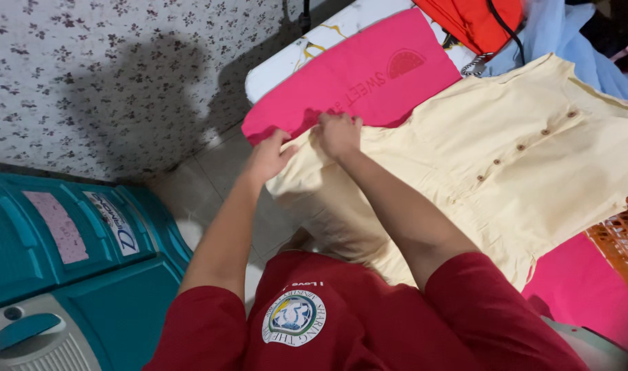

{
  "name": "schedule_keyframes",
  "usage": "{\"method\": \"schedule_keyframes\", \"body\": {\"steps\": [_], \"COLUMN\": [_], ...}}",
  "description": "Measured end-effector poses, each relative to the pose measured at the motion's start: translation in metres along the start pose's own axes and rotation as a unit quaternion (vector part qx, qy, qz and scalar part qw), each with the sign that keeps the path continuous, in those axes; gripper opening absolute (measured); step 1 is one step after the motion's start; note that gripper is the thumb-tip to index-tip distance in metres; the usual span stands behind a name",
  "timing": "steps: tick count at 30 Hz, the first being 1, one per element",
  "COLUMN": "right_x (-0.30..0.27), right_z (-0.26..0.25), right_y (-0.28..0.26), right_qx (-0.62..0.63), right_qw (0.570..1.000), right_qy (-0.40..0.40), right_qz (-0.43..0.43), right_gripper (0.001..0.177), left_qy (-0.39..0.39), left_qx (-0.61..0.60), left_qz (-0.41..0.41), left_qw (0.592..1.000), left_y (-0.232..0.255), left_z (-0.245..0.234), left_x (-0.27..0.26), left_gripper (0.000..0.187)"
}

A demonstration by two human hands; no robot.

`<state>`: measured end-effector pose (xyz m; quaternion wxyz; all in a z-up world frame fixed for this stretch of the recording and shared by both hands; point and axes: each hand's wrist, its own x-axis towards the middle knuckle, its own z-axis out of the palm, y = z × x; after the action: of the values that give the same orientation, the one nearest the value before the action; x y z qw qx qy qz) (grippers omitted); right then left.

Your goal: The person irons a yellow sleeveless top laid on a pink cloth. They smooth the fabric with one hand while moving the iron with the other, then lift and reposition the garment to continue ironing different sections.

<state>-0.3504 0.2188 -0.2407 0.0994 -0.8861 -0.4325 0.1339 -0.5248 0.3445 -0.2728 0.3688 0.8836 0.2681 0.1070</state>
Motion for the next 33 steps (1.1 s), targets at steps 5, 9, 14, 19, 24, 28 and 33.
{"method": "schedule_keyframes", "body": {"steps": [5, 9, 14, 19, 24, 28, 33], "right_x": [0.0, 0.001, -0.003, -0.021, -0.048, -0.067, -0.089], "right_z": [0.0, -0.001, -0.009, -0.012, -0.008, -0.009, -0.014], "right_y": [0.007, 0.004, 0.009, 0.017, 0.038, 0.064, 0.096], "right_qx": [0.023, 0.017, 0.027, 0.016, 0.054, 0.104, 0.105], "right_qw": [0.999, 0.994, 0.995, 0.999, 0.991, 0.979, 0.976], "right_qy": [0.016, 0.098, 0.093, 0.045, 0.126, 0.174, 0.148], "right_qz": [-0.036, -0.033, 0.021, 0.017, 0.004, 0.032, 0.121], "right_gripper": [0.024, 0.021, 0.046, 0.068, 0.069, 0.056, 0.043], "left_qy": [-0.034, -0.005, 0.082, 0.271, 0.069, -0.186, -0.04], "left_qx": [0.073, -0.003, 0.117, 0.171, 0.098, 0.148, 0.086], "left_qz": [-0.067, -0.139, -0.115, -0.131, 0.071, 0.051, 0.065], "left_qw": [0.995, 0.99, 0.983, 0.938, 0.99, 0.97, 0.993], "left_y": [-0.005, -0.024, -0.058, -0.049, 0.01, 0.05, 0.051], "left_z": [-0.033, -0.052, -0.034, 0.009, 0.042, 0.07, 0.077], "left_x": [0.004, 0.011, 0.018, 0.043, 0.073, 0.097, 0.114], "left_gripper": [0.035, 0.048, 0.043, 0.033, 0.032, 0.044, 0.04]}}
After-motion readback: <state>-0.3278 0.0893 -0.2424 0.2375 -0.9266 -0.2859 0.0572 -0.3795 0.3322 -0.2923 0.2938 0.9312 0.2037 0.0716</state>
